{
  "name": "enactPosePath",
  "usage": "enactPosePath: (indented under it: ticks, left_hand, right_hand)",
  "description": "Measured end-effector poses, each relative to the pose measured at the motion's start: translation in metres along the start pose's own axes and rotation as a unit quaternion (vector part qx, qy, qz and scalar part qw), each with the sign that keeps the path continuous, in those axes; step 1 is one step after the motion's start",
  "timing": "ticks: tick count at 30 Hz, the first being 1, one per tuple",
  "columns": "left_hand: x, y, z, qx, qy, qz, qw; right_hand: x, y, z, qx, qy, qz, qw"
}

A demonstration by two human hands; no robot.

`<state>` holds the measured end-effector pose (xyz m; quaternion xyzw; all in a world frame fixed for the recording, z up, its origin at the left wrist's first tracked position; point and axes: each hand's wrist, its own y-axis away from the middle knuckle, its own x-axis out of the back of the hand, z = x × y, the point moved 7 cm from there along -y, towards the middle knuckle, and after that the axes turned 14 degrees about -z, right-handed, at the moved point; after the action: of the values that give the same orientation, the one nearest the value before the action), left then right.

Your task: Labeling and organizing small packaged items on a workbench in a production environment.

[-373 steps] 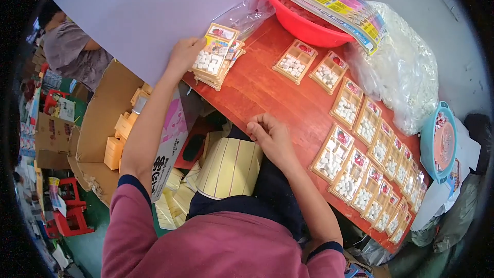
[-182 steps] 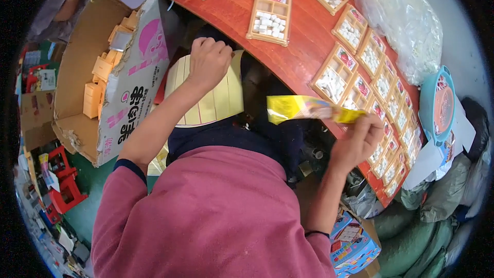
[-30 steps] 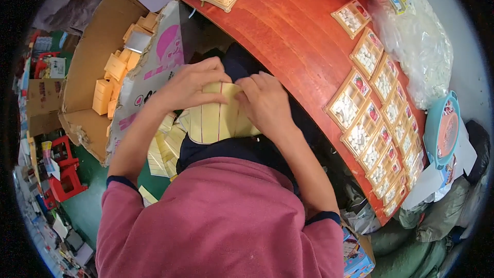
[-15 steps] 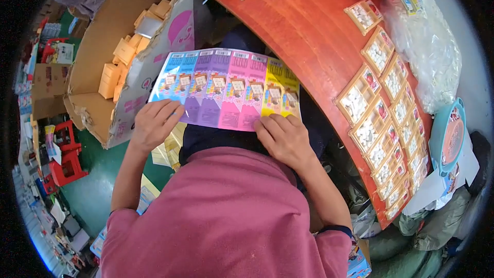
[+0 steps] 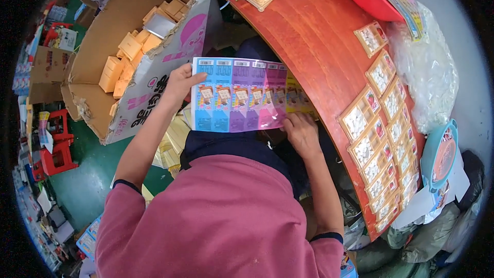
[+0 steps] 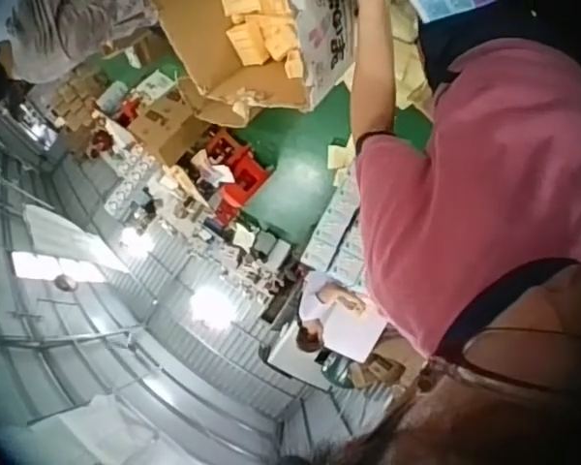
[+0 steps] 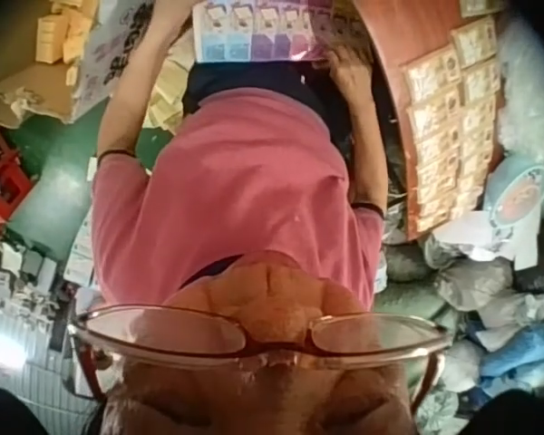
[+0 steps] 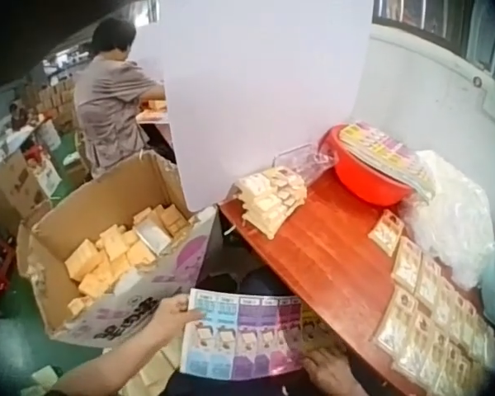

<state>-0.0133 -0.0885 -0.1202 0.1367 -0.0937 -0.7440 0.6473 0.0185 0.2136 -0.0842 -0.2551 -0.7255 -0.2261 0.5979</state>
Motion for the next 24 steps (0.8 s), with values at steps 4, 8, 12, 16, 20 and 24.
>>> enactPosePath:
  ticks: [4, 8, 12, 16, 20, 24]
  left_hand:
    - [-0.038, -0.011, 0.003, -0.003, 0.085, -0.049, 0.995]
    - [-0.07, -0.015, 0.007, -0.049, -0.001, -0.031, 0.998]
    - [-0.084, -0.013, 0.009, -0.001, -0.035, -0.052, 0.998]
    - [-0.09, -0.02, 0.025, -0.001, -0.106, -0.1, 0.989]
    - [-0.09, -0.038, 0.034, -0.002, -0.068, -0.109, 0.992]
    - [-0.092, -0.058, 0.018, 0.034, -0.064, -0.153, 0.986]
  right_hand:
    - [-0.017, -0.005, 0.027, -0.16, 0.0, -0.054, 0.986]
    - [-0.001, -0.033, 0.022, -0.28, -0.103, -0.13, 0.945]
    - [0.046, -0.06, -0.012, -0.163, -0.219, 0.134, 0.953]
    - [0.045, -0.081, -0.007, -0.132, -0.284, 0.185, 0.931]
    - [0.034, -0.086, -0.004, -0.134, -0.303, 0.196, 0.923]
    - [0.032, -0.081, 0.005, -0.154, -0.337, 0.234, 0.899]
